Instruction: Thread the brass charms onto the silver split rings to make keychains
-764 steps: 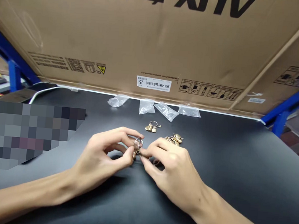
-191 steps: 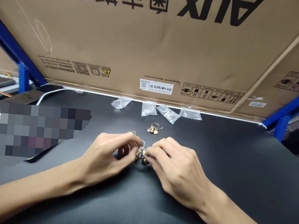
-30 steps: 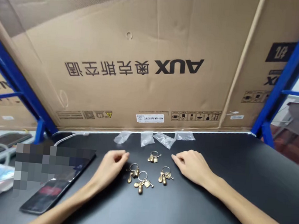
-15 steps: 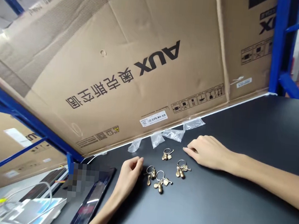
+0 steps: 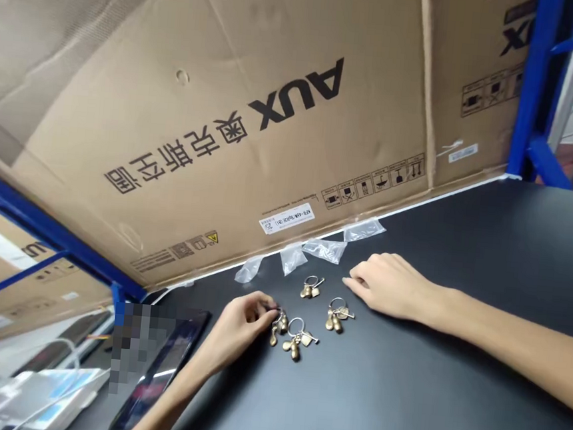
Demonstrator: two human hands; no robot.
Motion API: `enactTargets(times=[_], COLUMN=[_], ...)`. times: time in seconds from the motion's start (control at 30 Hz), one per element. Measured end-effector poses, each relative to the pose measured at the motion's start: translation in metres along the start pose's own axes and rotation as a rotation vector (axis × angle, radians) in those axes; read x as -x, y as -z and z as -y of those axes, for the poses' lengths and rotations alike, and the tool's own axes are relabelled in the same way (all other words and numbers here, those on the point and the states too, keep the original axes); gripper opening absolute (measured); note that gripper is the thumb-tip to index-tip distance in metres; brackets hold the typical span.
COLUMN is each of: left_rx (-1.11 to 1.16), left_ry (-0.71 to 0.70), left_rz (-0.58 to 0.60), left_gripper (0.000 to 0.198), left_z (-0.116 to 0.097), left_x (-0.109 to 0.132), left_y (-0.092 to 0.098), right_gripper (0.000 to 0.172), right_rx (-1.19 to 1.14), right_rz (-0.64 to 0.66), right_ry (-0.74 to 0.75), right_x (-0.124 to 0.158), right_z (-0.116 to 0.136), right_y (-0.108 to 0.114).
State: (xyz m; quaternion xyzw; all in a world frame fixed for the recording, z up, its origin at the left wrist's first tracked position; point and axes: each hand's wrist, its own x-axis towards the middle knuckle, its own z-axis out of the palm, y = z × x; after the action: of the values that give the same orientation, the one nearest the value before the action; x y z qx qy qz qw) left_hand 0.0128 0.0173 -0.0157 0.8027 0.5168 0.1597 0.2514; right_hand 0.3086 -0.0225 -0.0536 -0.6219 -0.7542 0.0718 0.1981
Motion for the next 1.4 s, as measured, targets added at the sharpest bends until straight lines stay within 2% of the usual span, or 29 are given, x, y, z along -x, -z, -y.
enactTargets(times=[0.27,0.47,0.6,0.7,0.77,0.9,1.0,1.13,1.27,1.4], left_rx=[-0.034,-0.069,-0.07,-0.034,0.011,0.111,0.247,0.46,0.518,0.535], left_ry=[-0.082,-0.214,-0.276,-0.314,-0.338,-0.377,-0.398,-0.376,-0.332,-0.299], left_rz=[0.003,-0.126,-0.211,-0.264,-0.3,-0.355,-0.336,-0.261,-0.238,-0.211], left_gripper=[0.021,0.017,0.012,0.011,0.011,0.013,0.015,0.015,0.016,0.014], left_z=[0.005,0.009,0.006,0.002,0.0,-0.007,-0.015,-0.022,-0.023,-0.022], left_x=[0.005,0.005,0.008,0.013,0.016,0.022,0.028,0.033,0.034,0.034], left_y=[0.004,0.001,-0.002,-0.003,-0.004,-0.007,-0.01,-0.014,-0.016,-0.017], right_gripper=[0.047,0.05,0.05,0.037,0.028,0.043,0.039,0.025,0.027,0.026], right_rx=[0.052,0.045,0.023,-0.143,-0.297,-0.574,-0.681,-0.784,-0.923,-0.949], right_rz=[0.033,0.014,-0.04,-0.129,-0.143,-0.01,0.074,0.087,0.116,0.088], right_ry=[0.023,0.029,0.01,0.051,0.108,0.156,0.18,0.147,0.114,0.074], right_x=[0.002,0.003,0.006,0.011,0.015,0.019,0.018,0.019,0.022,0.024], right_z=[0.006,0.009,0.02,0.038,0.055,0.091,0.109,0.118,0.118,0.117], right_y=[0.005,0.007,0.01,0.012,0.013,0.011,0.008,0.005,0.003,-0.002])
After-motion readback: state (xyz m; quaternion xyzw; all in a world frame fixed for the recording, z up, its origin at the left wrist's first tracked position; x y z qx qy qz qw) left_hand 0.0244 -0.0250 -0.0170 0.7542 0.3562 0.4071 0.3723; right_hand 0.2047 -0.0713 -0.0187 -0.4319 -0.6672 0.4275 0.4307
